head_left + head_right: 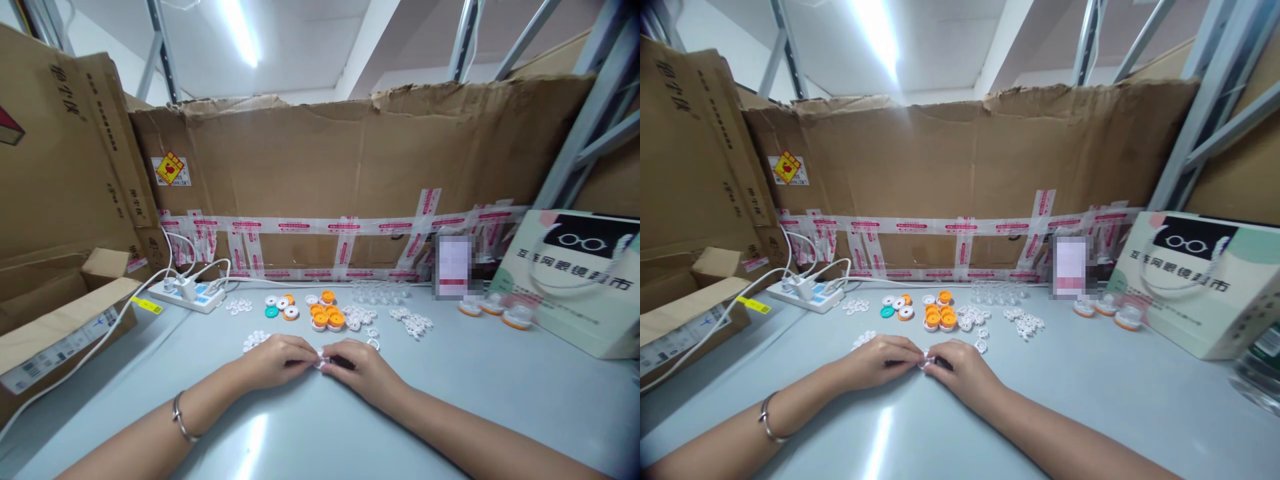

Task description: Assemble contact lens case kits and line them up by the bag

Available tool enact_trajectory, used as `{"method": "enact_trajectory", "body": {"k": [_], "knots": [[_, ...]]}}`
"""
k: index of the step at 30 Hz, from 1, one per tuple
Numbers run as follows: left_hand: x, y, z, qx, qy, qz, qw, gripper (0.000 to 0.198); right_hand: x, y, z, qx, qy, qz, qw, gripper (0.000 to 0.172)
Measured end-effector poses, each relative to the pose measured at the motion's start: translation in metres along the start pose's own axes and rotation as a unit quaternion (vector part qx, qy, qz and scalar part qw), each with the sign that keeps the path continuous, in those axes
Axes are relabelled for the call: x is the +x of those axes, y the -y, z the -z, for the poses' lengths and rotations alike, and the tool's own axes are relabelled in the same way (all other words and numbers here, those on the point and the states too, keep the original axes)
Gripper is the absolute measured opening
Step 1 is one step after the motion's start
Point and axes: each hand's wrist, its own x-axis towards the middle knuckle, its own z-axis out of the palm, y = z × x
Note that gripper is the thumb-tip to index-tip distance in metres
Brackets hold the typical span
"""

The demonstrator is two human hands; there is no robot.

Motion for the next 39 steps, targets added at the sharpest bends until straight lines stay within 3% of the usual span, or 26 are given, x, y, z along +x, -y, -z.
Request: {"method": "enact_trajectory", "body": {"k": [17,24,28,31,33,35,39], "knots": [[0.0,-0.009,0.001,0.053,0.023,-0.006,0.998,0.027,0.0,-0.005,-0.006,-0.042,-0.007,0.08,0.996,0.01],[-0.002,-0.014,0.002,0.049,0.033,0.001,0.998,0.028,0.001,-0.001,-0.003,-0.024,0.002,0.03,0.999,0.004],[-0.002,-0.011,0.023,0.005,-0.025,-0.008,1.0,0.023,0.001,0.001,-0.003,-0.003,-0.006,-0.02,1.0,0.01],[-0.007,0.001,0.052,0.005,-0.107,0.044,0.993,0.021,0.001,0.002,-0.004,0.021,-0.007,-0.024,0.999,0.021],[-0.013,0.011,0.068,0.057,-0.092,0.128,0.986,0.019,0.002,0.002,-0.004,0.015,-0.001,-0.017,1.0,0.023],[-0.019,0.021,0.076,0.099,-0.043,0.182,0.977,0.017,0.003,0.002,-0.003,0.006,0.004,-0.004,1.0,0.02],[-0.022,0.029,0.07,0.106,0.041,0.205,0.972,0.015,0.003,0.002,-0.001,0.005,0.007,0.004,1.0,0.02]]}}
